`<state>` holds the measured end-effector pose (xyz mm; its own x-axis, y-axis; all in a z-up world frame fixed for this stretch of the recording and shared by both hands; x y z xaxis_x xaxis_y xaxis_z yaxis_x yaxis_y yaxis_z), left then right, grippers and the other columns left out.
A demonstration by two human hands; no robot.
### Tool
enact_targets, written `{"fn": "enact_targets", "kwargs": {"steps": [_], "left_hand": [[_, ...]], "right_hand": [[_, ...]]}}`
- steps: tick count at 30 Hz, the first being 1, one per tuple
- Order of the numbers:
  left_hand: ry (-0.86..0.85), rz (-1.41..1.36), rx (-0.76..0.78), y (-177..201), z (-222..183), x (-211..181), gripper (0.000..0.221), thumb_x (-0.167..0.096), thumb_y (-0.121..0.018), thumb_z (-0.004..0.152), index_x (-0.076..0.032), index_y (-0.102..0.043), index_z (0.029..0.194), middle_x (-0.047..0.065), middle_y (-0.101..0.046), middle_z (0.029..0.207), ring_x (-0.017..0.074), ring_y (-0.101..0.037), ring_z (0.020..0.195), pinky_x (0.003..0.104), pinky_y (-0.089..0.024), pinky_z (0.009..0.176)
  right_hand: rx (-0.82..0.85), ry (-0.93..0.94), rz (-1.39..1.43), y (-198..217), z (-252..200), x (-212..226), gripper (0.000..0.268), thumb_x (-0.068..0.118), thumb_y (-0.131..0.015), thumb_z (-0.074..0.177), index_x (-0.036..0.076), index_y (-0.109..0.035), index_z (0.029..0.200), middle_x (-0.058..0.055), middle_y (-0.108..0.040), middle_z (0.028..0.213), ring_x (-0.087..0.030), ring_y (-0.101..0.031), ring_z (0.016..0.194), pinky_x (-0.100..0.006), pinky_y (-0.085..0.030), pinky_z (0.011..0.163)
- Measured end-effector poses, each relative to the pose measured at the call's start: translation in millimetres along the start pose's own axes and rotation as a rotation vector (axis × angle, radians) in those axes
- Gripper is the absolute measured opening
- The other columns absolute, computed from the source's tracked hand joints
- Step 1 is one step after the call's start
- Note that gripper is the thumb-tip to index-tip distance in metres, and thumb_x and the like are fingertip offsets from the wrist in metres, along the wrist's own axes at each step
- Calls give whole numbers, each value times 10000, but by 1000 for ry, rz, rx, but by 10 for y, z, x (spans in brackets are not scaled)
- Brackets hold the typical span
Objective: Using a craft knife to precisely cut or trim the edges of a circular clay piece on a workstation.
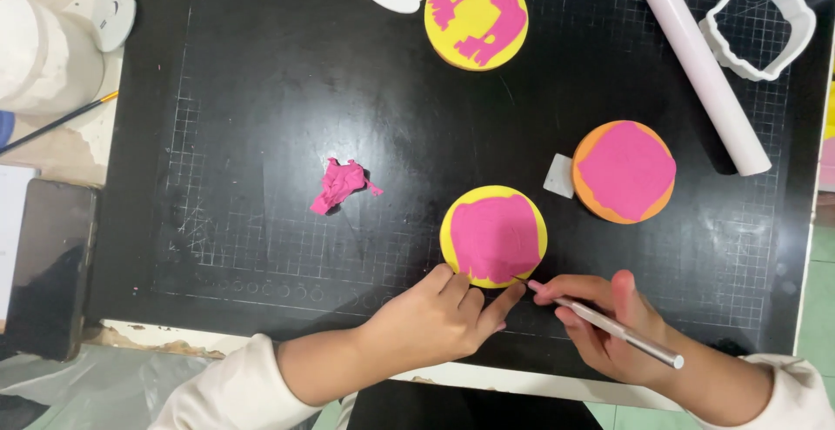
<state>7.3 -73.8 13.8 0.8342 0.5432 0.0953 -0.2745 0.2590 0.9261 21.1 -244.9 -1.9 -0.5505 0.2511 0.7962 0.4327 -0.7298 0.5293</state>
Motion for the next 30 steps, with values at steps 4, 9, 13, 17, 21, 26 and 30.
{"fn": "enact_targets", "kwargs": {"steps": [4, 9, 13, 17, 21, 26, 30], "left_hand": [[12, 37, -5, 12, 14, 7, 414, -369, -615, 1050, -170, -645, 1412, -68, -441, 606, 126, -468, 609, 287, -451, 673], [7, 84, 5, 23, 23, 4, 445, -378, -587, 1063, -122, -623, 1426, -74, -423, 615, 112, -448, 601, 270, -419, 650], [12, 70, 3, 18, 20, 6, 428, -368, -574, 1071, -116, -634, 1412, -70, -426, 619, 116, -456, 605, 274, -431, 657], [12, 69, 3, 5, 19, 1, 414, -357, -560, 1075, -117, -642, 1402, -72, -427, 618, 114, -449, 596, 271, -425, 657], [18, 53, -13, 8, 16, 1, 386, -327, -561, 1072, -117, -660, 1381, -71, -426, 613, 113, -448, 591, 270, -423, 656], [14, 65, -9, 5, 14, -3, 382, -342, -562, 1068, -125, -671, 1362, -75, -435, 614, 109, -447, 587, 269, -411, 654], [11, 66, -18, 37, 28, 6, 358, -324, -563, 1070, -125, -683, 1343, -70, -445, 619, 110, -446, 584, 269, -415, 640]], "right_hand": [[21, 11, -20, -31, -63, -45, 1037, 43, -529, 983, 273, 278, 1593, -214, -725, 1074, -250, -839, 908, -273, -702, 713], [-17, 9, -14, -8, -76, -54, 1001, 41, -527, 987, 253, 215, 1625, -194, -721, 1091, -235, -821, 924, -281, -705, 764], [-16, 0, -16, 5, -61, -35, 993, 30, -521, 986, 245, 201, 1632, -198, -715, 1111, -245, -818, 958, -276, -701, 765], [-17, 2, 2, 7, -63, -42, 993, 13, -510, 982, 249, 203, 1632, -209, -713, 1089, -212, -803, 838, -258, -682, 710], [-36, 18, -16, 17, -44, -19, 985, 23, -502, 982, 237, 210, 1629, -212, -705, 1081, -250, -808, 887, -302, -702, 765], [-14, 14, -11, -3, -29, -33, 997, 35, -489, 989, 249, 274, 1594, -214, -703, 1057, -231, -778, 791, -291, -688, 705], [-74, -39, -6, 29, -1, -25, 1013, 56, -519, 993, 289, 258, 1599, -203, -713, 1126, -231, -831, 867, -311, -739, 773]]}}
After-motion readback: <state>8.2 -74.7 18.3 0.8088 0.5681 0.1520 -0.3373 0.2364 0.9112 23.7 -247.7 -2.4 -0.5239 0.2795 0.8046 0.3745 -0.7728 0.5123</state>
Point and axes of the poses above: each hand's wrist, its own z-axis towards the middle knuckle, its own y-axis out of the back of the hand, x = y × z, the point moved 8 cm from there along z, towards the middle knuckle
